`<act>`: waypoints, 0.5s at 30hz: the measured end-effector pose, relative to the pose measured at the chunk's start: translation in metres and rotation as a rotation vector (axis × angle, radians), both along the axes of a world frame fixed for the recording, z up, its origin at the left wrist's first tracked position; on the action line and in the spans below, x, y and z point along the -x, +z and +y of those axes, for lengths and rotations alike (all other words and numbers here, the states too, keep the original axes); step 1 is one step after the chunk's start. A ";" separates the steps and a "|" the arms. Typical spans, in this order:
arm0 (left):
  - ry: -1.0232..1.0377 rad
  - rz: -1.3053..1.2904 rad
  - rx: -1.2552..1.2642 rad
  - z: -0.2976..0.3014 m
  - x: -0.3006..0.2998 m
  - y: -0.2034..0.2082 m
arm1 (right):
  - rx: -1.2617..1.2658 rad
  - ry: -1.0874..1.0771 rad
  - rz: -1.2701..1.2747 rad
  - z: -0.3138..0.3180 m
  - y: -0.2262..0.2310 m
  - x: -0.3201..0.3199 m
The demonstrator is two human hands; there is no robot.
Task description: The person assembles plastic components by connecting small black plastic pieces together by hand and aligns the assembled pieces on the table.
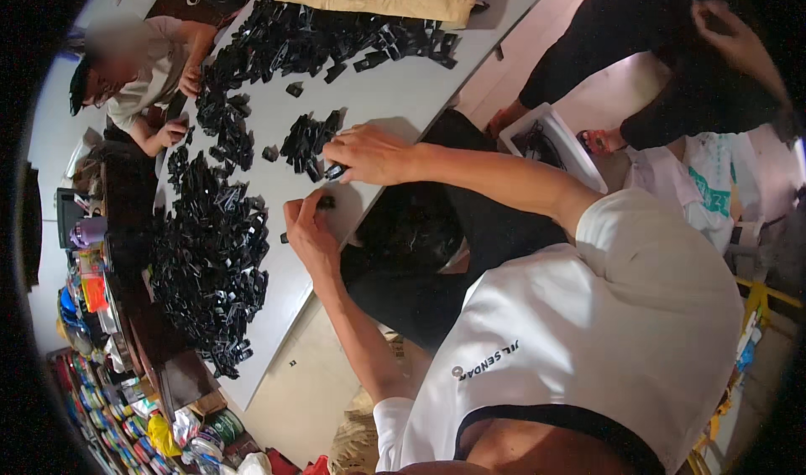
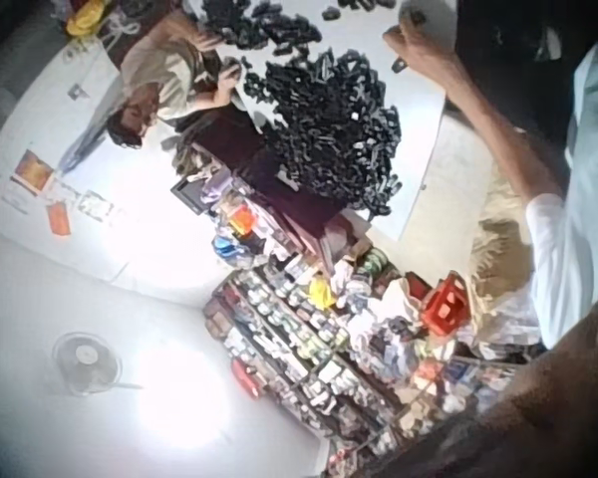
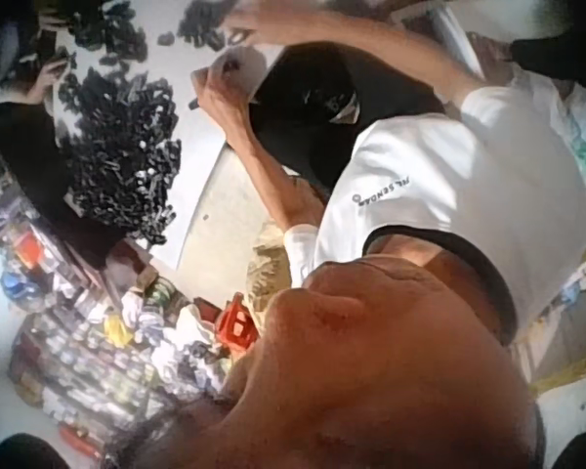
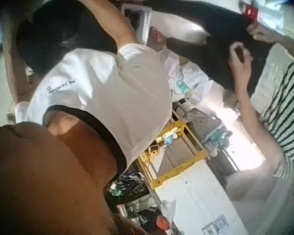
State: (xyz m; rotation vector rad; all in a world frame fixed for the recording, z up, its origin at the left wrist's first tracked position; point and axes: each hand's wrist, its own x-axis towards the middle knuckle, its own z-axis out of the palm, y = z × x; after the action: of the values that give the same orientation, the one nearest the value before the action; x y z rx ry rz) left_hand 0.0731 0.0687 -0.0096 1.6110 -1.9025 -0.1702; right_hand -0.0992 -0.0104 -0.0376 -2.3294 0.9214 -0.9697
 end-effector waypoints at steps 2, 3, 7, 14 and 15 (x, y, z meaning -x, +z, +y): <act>0.042 -0.004 -0.068 0.000 -0.001 0.002 | 0.016 0.004 0.018 0.000 0.000 0.006; 0.056 -0.007 -0.071 0.001 -0.001 0.004 | 0.033 0.007 0.036 0.001 0.003 0.008; 0.118 -0.067 -0.024 0.006 0.001 0.002 | 0.061 0.007 0.070 0.001 0.005 0.009; 0.137 0.090 -0.042 0.009 0.003 -0.004 | 0.017 -0.018 0.028 0.004 0.010 0.009; 0.132 0.095 -0.031 0.009 0.001 -0.006 | 0.017 -0.015 0.029 0.004 0.012 0.010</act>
State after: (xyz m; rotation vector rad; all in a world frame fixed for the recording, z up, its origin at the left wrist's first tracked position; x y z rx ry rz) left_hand 0.0717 0.0780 -0.0158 1.7125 -1.7242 -0.2176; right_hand -0.1093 -0.0063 -0.0260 -2.3597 0.9469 -0.9548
